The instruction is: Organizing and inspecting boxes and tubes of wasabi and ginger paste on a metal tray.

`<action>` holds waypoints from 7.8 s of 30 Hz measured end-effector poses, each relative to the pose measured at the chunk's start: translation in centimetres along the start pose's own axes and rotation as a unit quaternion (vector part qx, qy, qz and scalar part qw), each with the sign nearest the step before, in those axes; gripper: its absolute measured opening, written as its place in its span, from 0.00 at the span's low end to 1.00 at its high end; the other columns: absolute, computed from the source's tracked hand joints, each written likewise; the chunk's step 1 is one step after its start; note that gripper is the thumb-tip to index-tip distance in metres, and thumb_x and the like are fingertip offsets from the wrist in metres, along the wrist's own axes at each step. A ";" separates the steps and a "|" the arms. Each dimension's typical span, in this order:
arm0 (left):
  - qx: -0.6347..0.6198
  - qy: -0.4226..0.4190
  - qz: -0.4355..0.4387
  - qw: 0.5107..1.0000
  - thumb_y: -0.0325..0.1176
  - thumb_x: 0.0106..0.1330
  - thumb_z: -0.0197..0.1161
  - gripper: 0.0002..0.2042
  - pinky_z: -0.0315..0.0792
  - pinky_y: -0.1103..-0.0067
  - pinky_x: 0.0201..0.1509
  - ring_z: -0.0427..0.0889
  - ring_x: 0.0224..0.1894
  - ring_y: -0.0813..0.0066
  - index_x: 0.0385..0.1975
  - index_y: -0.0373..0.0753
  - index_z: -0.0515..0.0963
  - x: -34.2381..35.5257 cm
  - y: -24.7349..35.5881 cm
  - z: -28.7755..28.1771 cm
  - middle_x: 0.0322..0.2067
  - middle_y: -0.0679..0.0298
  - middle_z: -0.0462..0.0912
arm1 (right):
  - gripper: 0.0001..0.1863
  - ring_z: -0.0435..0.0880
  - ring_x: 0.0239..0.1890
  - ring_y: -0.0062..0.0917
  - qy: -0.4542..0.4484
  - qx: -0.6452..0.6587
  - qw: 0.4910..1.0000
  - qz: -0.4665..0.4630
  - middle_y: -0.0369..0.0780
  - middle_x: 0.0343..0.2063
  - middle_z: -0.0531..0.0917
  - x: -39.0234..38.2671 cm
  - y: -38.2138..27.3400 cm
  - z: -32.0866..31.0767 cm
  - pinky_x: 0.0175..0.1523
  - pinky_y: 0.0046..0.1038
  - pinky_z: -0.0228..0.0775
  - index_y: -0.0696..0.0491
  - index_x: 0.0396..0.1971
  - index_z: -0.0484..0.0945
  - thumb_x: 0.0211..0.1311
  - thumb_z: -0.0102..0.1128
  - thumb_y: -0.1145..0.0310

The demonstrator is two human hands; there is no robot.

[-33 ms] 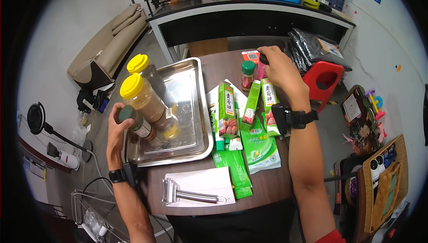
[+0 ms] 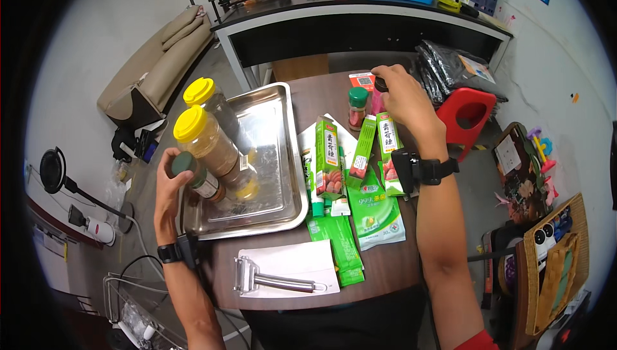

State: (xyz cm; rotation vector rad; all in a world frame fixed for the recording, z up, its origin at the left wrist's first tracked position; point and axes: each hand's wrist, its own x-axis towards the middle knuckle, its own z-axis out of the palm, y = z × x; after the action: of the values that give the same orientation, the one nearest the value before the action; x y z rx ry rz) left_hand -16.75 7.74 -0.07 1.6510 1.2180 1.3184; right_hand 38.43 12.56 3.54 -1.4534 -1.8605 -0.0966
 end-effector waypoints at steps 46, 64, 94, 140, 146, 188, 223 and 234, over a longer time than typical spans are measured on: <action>-0.061 0.025 0.033 0.997 0.30 0.63 0.78 0.20 0.70 0.79 0.62 0.77 0.56 0.79 0.51 0.41 0.77 0.0 -0.2 -0.1 0.49 0.69 0.79 | 0.28 0.76 0.63 0.49 0.056 0.019 0.990 -0.126 0.50 0.62 0.78 -3.8 -22.2 3.9 0.70 0.44 0.69 0.51 0.63 0.81 0.61 0.69 0.76; 0.085 0.064 0.191 0.976 0.33 0.55 0.79 0.19 0.65 0.77 0.54 0.76 0.52 0.78 0.45 0.39 0.82 0.1 2.7 2.0 0.47 0.70 0.80 | 0.29 0.73 0.68 0.50 0.009 0.014 0.996 -0.091 0.52 0.67 0.76 -3.9 -21.4 5.4 0.74 0.45 0.67 0.52 0.65 0.81 0.61 0.71 0.74; 0.432 0.052 0.218 0.874 0.35 0.48 0.80 0.29 0.64 0.66 0.72 0.74 0.60 0.63 0.56 0.45 0.89 -1.6 5.6 3.0 0.49 0.66 0.89 | 0.30 0.68 0.76 0.52 -0.086 -0.041 0.993 -0.071 0.54 0.73 0.72 -0.1 -3.1 1.7 0.79 0.45 0.64 0.53 0.67 0.80 0.62 0.70 0.72; 0.530 -0.064 0.096 0.840 0.39 0.59 0.75 0.21 0.80 0.60 0.62 0.88 0.53 0.44 0.49 0.34 0.89 19.3 6.6 15.6 0.47 0.43 0.90 | 0.18 0.90 0.45 0.48 -0.107 -0.018 0.994 -0.004 0.53 0.43 0.88 0.7 -4.4 6.0 0.50 0.45 0.81 0.61 0.52 0.81 0.61 0.64 0.80; 0.550 -0.038 0.123 0.825 0.38 0.63 0.71 0.15 0.78 0.56 0.62 0.84 0.55 0.43 0.42 0.32 0.88 21.8 3.4 14.4 0.47 0.42 0.86 | 0.15 0.89 0.44 0.50 -0.074 -0.028 0.996 -0.045 0.52 0.38 0.87 0.7 -4.0 6.3 0.48 0.47 0.82 0.61 0.44 0.80 0.55 0.67 0.84; 0.498 0.001 -0.017 0.867 0.54 0.63 0.79 0.31 0.80 0.65 0.52 0.86 0.46 0.57 0.48 0.30 0.78 -1.0 12.1 1.4 0.46 0.51 0.84 | 0.17 0.92 0.42 0.44 -0.120 -0.050 0.991 -0.035 0.52 0.38 0.89 0.6 -5.0 4.7 0.47 0.44 0.81 0.60 0.54 0.82 0.64 0.62 0.78; 0.589 -0.105 0.149 0.787 0.47 0.53 0.78 0.27 0.81 0.62 0.57 0.89 0.48 0.48 0.52 0.39 0.87 12.9 11.3 9.2 0.42 0.48 0.91 | 0.19 0.91 0.40 0.48 -0.096 -0.049 0.993 -0.055 0.51 0.33 0.89 0.7 -3.8 6.0 0.48 0.47 0.81 0.61 0.51 0.82 0.58 0.66 0.82; 0.616 -0.172 0.129 0.758 0.34 0.54 0.78 0.26 0.69 0.60 0.63 0.77 0.60 0.52 0.57 0.51 0.85 18.3 6.5 7.8 0.53 0.65 0.89 | 0.06 0.91 0.44 0.53 -0.007 0.021 0.994 -0.108 0.56 0.36 0.88 0.2 -3.7 6.4 0.48 0.49 0.85 0.61 0.36 0.82 0.60 0.63 0.84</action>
State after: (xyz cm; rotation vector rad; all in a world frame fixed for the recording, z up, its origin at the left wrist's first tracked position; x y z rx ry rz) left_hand -6.79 23.24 9.83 2.8581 1.7881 0.1059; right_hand 31.96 14.55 0.55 -1.2239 -2.0136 -0.1517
